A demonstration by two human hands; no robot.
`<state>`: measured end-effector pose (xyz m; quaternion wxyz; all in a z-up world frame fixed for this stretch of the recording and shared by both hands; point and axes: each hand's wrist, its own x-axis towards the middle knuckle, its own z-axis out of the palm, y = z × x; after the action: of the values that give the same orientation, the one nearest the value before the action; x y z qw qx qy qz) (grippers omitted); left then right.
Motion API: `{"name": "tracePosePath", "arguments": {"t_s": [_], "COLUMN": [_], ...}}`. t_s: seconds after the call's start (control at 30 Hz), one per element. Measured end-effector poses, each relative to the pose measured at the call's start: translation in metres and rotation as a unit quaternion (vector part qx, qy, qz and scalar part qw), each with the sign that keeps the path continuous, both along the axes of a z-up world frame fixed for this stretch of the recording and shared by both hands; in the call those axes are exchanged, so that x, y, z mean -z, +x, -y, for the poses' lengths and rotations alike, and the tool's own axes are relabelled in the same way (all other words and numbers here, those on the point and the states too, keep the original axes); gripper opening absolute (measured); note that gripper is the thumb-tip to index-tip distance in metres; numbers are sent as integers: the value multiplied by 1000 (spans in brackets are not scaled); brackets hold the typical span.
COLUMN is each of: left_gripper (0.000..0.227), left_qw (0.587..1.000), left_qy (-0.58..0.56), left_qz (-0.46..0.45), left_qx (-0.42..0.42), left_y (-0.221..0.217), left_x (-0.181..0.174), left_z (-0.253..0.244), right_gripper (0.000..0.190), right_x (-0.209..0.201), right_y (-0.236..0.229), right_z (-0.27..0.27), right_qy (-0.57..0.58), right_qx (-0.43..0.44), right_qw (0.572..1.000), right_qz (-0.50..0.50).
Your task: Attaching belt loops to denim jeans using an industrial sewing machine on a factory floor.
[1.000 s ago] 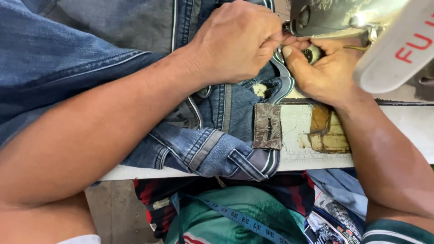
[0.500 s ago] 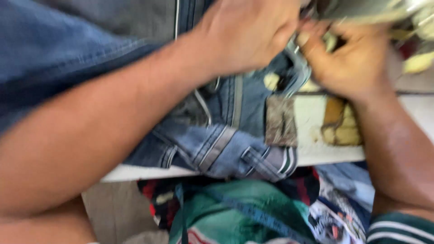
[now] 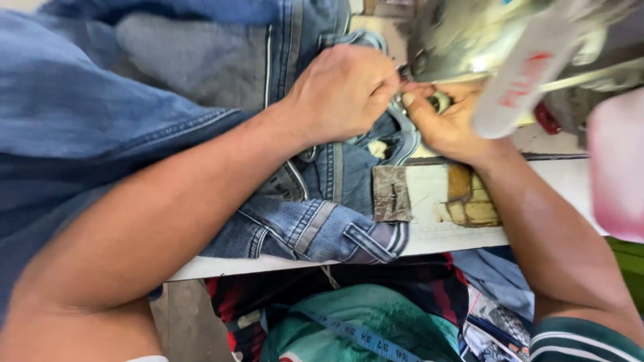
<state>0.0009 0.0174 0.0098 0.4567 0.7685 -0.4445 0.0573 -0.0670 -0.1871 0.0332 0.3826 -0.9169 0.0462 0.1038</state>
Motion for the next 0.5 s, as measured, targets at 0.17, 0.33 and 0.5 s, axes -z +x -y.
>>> {"name": "tracePosePath", "arguments": {"t_s": [0.17,0.33,0.5], "left_gripper": [17,21,22], "left_qw": [999,997,998], "left_qy": [31,54,33], "left_qz": [-31,-41,-37], "left_qx": [-18,-35,-34], "left_y": [-8,-11,-12], "left_x": [-15,-19,-18], "left_z": [2,3,2], "right_gripper": [18,17,15], "right_x": [20,16,13], "right_y": [7,-1,-1], "right_z": [24,19,18], "right_qy": [-26,13,2], "right_qx": [-223,-166,-172], "right_qw": [973,980,984], "right_qz": [59,109,51]}}
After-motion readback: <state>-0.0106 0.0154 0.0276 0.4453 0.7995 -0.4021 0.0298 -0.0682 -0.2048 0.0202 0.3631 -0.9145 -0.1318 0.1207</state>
